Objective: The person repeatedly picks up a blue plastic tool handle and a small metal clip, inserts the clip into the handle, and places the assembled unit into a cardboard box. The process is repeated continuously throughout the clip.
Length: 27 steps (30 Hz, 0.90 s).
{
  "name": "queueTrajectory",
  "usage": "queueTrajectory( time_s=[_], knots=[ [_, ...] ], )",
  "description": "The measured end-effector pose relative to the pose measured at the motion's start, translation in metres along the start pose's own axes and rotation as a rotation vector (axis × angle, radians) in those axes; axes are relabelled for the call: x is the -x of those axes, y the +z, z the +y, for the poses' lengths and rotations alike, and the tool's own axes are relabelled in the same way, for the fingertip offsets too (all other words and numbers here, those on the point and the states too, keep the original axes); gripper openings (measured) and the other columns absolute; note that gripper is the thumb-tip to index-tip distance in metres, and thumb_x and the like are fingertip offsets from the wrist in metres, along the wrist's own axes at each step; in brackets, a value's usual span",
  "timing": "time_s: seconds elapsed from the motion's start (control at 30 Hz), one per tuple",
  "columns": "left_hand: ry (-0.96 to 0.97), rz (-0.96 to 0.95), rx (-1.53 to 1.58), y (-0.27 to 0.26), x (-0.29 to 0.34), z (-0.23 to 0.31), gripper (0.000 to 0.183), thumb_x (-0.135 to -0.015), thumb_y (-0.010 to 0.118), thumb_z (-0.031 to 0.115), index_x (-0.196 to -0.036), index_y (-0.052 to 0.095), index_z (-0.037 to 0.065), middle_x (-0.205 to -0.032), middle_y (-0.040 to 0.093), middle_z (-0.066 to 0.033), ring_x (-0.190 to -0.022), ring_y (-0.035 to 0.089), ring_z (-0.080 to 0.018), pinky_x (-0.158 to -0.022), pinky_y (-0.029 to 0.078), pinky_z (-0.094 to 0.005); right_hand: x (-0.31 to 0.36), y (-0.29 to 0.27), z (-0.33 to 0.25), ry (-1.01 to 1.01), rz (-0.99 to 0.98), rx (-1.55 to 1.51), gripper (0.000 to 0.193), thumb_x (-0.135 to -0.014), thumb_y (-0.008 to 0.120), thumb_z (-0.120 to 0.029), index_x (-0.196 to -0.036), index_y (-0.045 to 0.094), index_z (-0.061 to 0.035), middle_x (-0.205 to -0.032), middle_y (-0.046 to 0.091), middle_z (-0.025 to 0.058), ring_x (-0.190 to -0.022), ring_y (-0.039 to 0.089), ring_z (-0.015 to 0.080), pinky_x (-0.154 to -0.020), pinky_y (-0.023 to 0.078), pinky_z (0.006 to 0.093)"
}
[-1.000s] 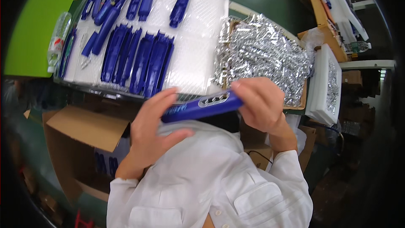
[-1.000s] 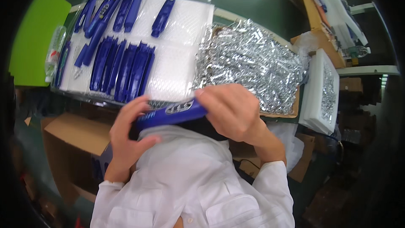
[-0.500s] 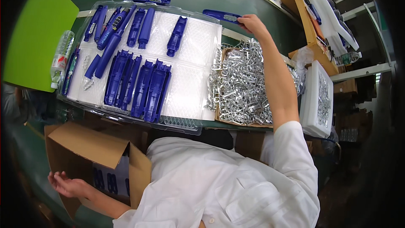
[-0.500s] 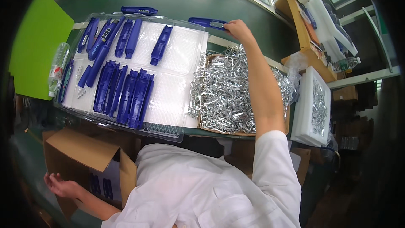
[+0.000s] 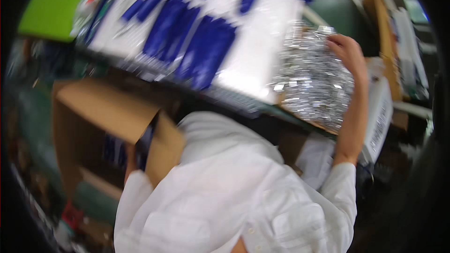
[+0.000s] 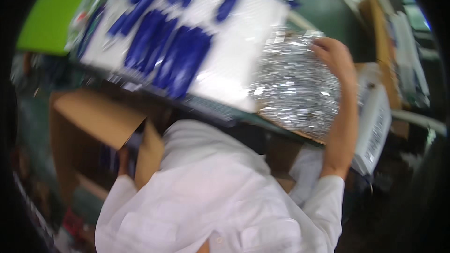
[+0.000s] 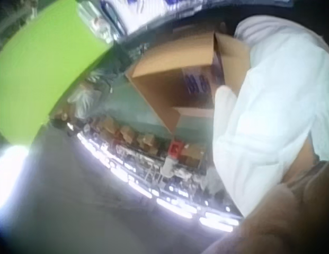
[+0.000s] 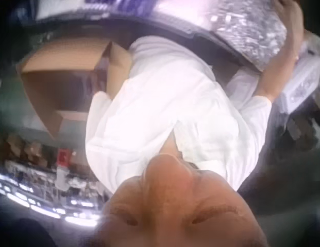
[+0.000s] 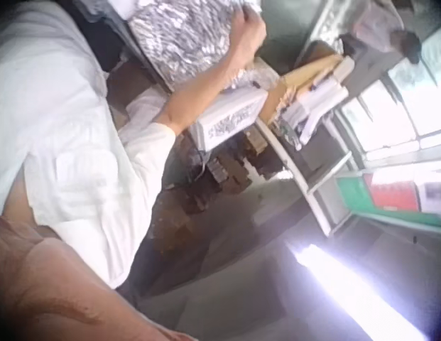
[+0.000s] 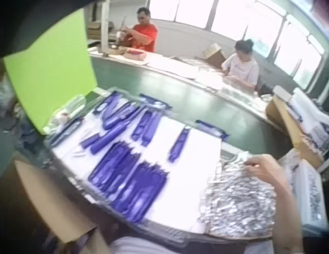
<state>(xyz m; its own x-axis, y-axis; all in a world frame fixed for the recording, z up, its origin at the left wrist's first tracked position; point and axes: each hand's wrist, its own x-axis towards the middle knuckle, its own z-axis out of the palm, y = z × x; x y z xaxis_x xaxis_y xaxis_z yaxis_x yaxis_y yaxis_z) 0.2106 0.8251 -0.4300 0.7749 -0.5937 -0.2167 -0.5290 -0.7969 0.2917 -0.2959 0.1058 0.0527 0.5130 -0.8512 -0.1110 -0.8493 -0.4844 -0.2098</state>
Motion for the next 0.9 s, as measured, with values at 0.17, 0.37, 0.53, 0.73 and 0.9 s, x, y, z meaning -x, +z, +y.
queueTrajectory(
  time_s=[0.17,0.37,0.53,0.73,0.9],
  knots=[
    [-0.21,-0.122,0.003,0.015,0.024,0.013,0.033,-0.084,0.068,0.023,-0.112,0.067,0.004,-0.12,0.066,-0.0238,-0.115,0.062,-0.0455,-0.097,0.052,-0.0516,-0.002,0.047,0.072,-0.191,0.053,-0.031,0.02,-0.094,0.068,-0.009,-0.11,0.071,0.0019,-0.095,0.073,0.0123,-0.091,0.068,0.0192,-0.085,0.052,0.0333],
    [-0.619,0.052,-0.03,-0.035,0.051,0.011,0.025,-0.085,0.066,0.017,-0.109,0.074,0.01,-0.113,0.072,-0.0177,-0.108,0.069,-0.0421,-0.093,0.054,-0.0513,0.005,0.032,0.065,-0.133,-0.002,0.06,0.027,-0.095,0.067,-0.01,-0.12,0.069,0.0002,-0.107,0.074,0.0141,-0.096,0.069,0.0225,-0.091,0.052,0.035],
    [-0.8,0.34,-0.107,-0.04,0.076,-0.07,0.04,-0.088,0.065,0.017,-0.128,0.069,0.011,-0.128,0.066,-0.022,-0.114,0.068,-0.0421,-0.098,0.054,-0.0516,-0.003,0.038,0.087,-0.13,-0.017,0.123,0.036,-0.098,0.061,-0.008,-0.133,0.066,-0.0014,-0.123,0.073,0.0172,-0.115,0.07,0.028,-0.101,0.051,0.038],
    [-0.624,-0.019,-0.212,-0.035,0.084,-0.07,0.058,-0.086,0.067,0.019,-0.143,0.057,0.014,-0.145,0.054,-0.0225,-0.12,0.065,-0.0414,-0.101,0.053,-0.0516,0.001,0.035,0.093,-0.095,-0.01,0.153,0.037,-0.098,0.058,-0.005,-0.134,0.066,-0.0017,-0.124,0.073,0.0169,-0.118,0.069,0.0269,-0.103,0.05,0.0371],
    [-0.354,-0.105,-0.114,-0.069,0.098,-0.099,0.056,-0.09,0.063,0.022,-0.145,0.056,0.016,-0.141,0.057,-0.022,-0.12,0.065,-0.0423,-0.1,0.053,-0.0519,0.015,0.036,0.07,-0.039,0.133,0.229,0.033,-0.102,0.063,-0.015,-0.133,0.068,-0.0048,-0.123,0.074,0.0126,-0.114,0.07,0.0214,-0.1,0.051,0.0342]
  ],
)
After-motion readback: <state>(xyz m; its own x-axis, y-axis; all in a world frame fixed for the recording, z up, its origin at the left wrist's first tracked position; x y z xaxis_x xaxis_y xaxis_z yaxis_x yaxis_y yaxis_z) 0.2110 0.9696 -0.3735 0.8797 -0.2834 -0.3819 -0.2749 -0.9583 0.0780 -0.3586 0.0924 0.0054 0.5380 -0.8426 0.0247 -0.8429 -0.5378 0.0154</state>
